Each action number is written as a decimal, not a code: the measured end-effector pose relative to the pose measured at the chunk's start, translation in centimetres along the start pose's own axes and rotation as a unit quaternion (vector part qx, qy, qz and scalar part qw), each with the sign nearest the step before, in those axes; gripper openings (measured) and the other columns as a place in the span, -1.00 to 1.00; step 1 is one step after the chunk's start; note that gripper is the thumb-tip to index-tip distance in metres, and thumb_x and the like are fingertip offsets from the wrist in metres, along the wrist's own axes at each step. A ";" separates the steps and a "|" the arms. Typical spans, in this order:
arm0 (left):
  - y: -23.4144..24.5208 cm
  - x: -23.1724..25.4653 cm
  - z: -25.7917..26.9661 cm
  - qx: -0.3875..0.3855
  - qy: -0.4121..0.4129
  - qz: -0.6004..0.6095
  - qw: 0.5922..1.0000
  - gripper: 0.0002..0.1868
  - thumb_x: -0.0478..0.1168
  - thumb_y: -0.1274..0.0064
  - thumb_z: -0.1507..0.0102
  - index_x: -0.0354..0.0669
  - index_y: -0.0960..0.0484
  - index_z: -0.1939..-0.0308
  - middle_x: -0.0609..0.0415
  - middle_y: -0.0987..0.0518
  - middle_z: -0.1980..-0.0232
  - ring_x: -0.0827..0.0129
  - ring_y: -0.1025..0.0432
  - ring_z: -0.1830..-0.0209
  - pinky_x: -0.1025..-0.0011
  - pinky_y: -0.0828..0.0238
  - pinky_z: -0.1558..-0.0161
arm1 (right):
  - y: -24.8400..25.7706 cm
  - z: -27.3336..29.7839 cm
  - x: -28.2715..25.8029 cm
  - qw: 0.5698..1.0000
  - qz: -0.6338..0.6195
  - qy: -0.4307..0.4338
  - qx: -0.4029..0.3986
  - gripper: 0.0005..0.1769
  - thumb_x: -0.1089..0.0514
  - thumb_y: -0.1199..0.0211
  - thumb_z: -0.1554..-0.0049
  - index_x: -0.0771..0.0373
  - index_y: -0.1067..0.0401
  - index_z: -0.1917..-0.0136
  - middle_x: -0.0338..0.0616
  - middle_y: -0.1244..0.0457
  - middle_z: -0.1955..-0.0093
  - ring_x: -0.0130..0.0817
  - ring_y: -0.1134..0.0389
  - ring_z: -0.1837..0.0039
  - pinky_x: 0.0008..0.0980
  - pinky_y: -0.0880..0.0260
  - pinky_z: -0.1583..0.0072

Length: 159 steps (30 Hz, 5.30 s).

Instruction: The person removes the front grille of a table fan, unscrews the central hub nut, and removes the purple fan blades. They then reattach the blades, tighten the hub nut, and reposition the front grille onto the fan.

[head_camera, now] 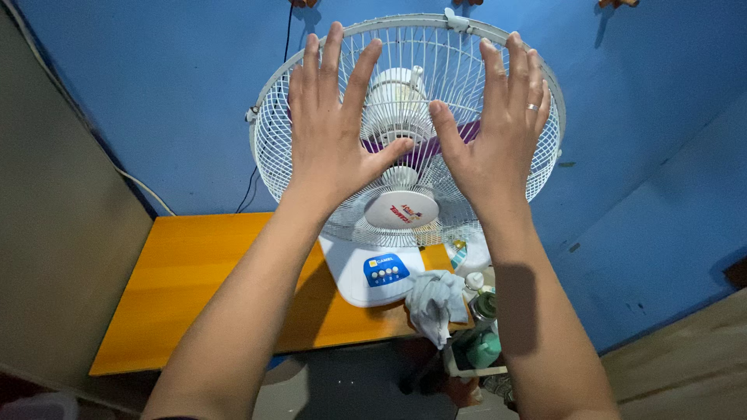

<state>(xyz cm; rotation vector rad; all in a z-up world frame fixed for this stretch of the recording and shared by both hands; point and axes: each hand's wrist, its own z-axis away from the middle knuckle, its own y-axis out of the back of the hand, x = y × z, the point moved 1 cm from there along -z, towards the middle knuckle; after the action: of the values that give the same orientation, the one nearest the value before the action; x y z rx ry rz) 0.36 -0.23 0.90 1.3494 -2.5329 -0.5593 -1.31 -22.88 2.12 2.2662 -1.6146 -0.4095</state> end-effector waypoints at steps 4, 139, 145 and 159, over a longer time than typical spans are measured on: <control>0.8 0.3 -0.1 0.009 0.003 0.021 1.000 0.31 0.48 -0.41 -0.12 0.19 0.08 -0.68 -0.19 0.14 -0.71 -0.23 0.26 -0.73 -0.27 0.29 -0.64 | 1.0 -0.2 -0.8 0.999 -0.035 -0.002 0.010 -0.17 -0.29 -0.31 -0.32 0.15 -0.15 -0.64 0.12 0.07 -0.70 0.17 0.18 -0.73 0.27 0.24 -0.65; 2.3 -14.9 3.4 -0.018 0.410 0.369 0.834 -0.65 -0.07 -0.33 -0.20 -0.33 -0.74 0.17 0.08 -0.68 0.27 0.54 -0.49 0.31 0.50 -0.41 0.27 | -4.9 -7.9 -15.7 0.930 0.052 0.348 -0.105 -0.11 -0.47 -0.19 -0.14 0.25 -0.31 -0.43 0.29 -0.16 -0.41 0.28 -0.07 -0.47 0.27 0.13 -0.48; 2.8 -14.0 2.5 -0.020 0.397 0.431 0.810 -0.69 -0.15 -0.37 -0.12 -0.29 -0.68 0.22 0.17 -0.65 0.29 0.60 -0.48 0.35 0.55 -0.42 0.32 | -6.3 -7.3 -15.7 0.921 0.096 0.365 -0.094 -0.03 -0.53 -0.23 -0.08 0.29 -0.36 -0.40 0.22 -0.21 -0.32 0.22 -0.16 -0.40 0.32 0.06 -0.46; 0.4 -14.6 1.7 0.059 0.373 0.240 0.894 -0.51 -0.26 -0.44 0.08 -0.30 -0.58 0.14 0.02 -0.63 0.15 0.34 -0.55 0.15 0.39 -0.50 0.08 | -6.9 -7.0 -15.7 0.915 0.100 0.387 -0.058 -0.03 -0.53 -0.32 -0.02 0.28 -0.41 -0.37 0.13 -0.24 -0.29 0.17 -0.19 -0.38 0.32 -0.01 -0.43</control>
<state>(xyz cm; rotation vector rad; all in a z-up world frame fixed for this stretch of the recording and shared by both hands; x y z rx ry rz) 7.54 12.56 -0.68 0.6989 -2.1170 0.1936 2.47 -5.23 6.26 1.7880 -1.3129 0.3990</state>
